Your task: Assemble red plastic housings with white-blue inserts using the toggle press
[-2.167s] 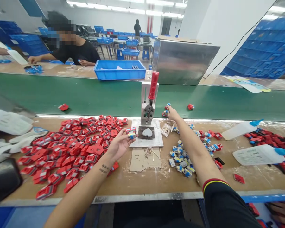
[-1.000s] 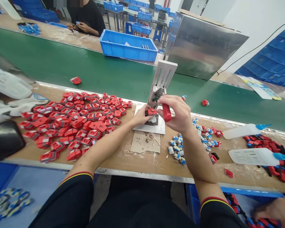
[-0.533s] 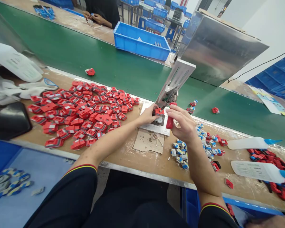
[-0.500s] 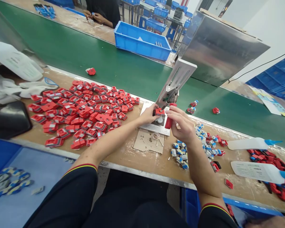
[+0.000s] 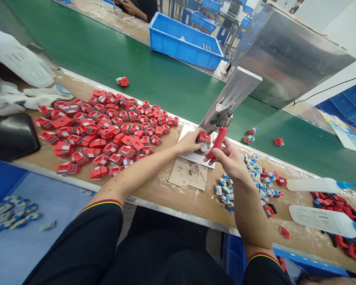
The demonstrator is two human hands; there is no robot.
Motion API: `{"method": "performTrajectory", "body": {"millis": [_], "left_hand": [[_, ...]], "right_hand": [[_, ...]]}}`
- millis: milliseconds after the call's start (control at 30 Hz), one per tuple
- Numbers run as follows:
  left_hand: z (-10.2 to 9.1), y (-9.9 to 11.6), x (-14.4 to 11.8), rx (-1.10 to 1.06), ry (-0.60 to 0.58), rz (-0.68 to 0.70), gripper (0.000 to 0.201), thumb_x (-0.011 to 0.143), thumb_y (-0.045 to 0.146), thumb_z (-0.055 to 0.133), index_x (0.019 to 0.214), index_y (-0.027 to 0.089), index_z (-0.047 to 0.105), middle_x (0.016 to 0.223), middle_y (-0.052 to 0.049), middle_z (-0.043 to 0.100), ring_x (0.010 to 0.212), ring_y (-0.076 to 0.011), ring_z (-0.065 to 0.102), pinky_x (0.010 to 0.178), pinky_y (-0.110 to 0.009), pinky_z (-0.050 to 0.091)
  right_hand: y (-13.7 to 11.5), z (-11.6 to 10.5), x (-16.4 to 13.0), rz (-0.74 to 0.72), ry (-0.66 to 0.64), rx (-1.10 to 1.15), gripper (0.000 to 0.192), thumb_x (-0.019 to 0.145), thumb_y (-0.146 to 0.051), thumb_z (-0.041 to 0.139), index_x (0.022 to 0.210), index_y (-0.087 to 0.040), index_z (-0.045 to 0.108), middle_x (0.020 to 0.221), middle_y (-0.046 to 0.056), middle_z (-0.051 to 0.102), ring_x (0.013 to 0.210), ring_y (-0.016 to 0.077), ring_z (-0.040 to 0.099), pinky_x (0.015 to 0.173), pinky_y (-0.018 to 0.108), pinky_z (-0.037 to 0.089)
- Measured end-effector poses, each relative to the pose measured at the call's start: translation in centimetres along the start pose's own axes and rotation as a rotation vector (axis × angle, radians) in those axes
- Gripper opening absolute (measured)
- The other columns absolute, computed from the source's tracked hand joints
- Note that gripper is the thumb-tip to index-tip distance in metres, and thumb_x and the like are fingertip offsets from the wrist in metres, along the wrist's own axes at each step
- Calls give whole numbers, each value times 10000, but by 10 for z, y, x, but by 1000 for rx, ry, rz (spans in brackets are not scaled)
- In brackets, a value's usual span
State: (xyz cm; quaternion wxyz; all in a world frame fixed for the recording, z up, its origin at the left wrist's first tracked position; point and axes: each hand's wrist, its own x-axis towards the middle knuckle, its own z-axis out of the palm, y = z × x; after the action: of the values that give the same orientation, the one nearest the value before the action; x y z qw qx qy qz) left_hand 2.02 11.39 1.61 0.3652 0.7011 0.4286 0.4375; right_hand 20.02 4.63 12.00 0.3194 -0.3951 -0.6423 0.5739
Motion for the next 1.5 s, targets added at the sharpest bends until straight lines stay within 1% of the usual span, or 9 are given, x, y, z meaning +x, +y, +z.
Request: {"method": "performTrajectory", "body": {"millis": [133, 333, 533, 900, 1133, 1233, 1333, 1400, 1500], "left_hand": [[0, -3, 1, -2, -22, 17, 375, 837, 196, 706, 1209, 195, 652, 1056, -58, 764, 990, -241, 718, 922, -350, 546], [-1, -8, 3, -11, -45, 42, 441, 807, 176, 733, 1242, 192, 663, 1089, -79, 781, 1012, -257, 727, 934, -372, 558], [-2, -4, 5, 31, -39, 25, 400, 818, 208, 724, 1213, 179, 672, 1081, -83, 778, 1012, -267, 721, 926, -375, 553], [5, -2, 3, 24, 15, 10, 400, 826, 216, 746, 1212, 171, 651, 1058, -78, 778, 1002, -257, 729, 915, -357, 550], [6, 0, 1, -26, -14, 25, 656, 785, 129, 754, 1413, 152, 567, 1311, -170, 721, 1193, -310, 702, 1048, -432, 547], [-12, 2, 0, 26, -28, 46, 740, 745, 91, 761, 1453, 146, 553, 1307, -160, 710, 1204, -313, 684, 1079, -427, 533], [-51, 0, -7, 134, -3, 27, 696, 744, 78, 748, 1419, 135, 591, 1277, -140, 698, 1203, -319, 665, 1100, -432, 509], [-81, -2, -14, 285, 3, -51, 596, 736, 53, 731, 1322, 136, 661, 1261, -141, 687, 1244, -357, 641, 1152, -481, 456], [-115, -4, -30, 622, -76, -235, 419, 715, 79, 773, 1130, 118, 734, 1166, -157, 680, 1281, -456, 602, 1201, -616, 342]], "right_hand": [[8, -2, 7, 61, -60, -92, 509, 872, -649, 732, 1079, -213, 571, 916, 57, 773, 565, 156, 730, 413, 238, 513], [35, -1, 27, -3, 85, -226, 387, 902, -541, 716, 1079, -223, 582, 1108, 81, 740, 458, 95, 648, 327, 226, 399], [42, -1, 29, -39, 74, -161, 461, 865, -617, 713, 1062, -223, 575, 1044, 51, 717, 540, 107, 684, 403, 224, 473], [55, 1, 13, -126, 87, -131, 574, 899, -633, 726, 1309, -277, 538, 1265, 96, 714, 654, 113, 702, 492, 234, 558], [58, -12, -6, -124, 168, -153, 619, 885, -545, 779, 1397, -319, 515, 1333, 105, 689, 720, 148, 758, 565, 290, 625], [55, -26, -19, -150, 270, -142, 539, 895, -486, 780, 1358, -335, 549, 1333, 92, 697, 766, 158, 776, 606, 301, 636], [51, -39, -30, -213, 412, -124, 415, 918, -452, 746, 1288, -325, 607, 1265, 75, 723, 767, 155, 763, 593, 289, 601], [51, -43, -36, -246, 467, -152, 317, 922, -441, 732, 1196, -300, 657, 1120, 53, 750, 698, 143, 717, 543, 273, 539], [58, -42, -39, -225, 401, -316, 201, 895, -423, 752, 996, -253, 711, 855, 16, 720, 621, 137, 624, 540, 278, 474]]}}
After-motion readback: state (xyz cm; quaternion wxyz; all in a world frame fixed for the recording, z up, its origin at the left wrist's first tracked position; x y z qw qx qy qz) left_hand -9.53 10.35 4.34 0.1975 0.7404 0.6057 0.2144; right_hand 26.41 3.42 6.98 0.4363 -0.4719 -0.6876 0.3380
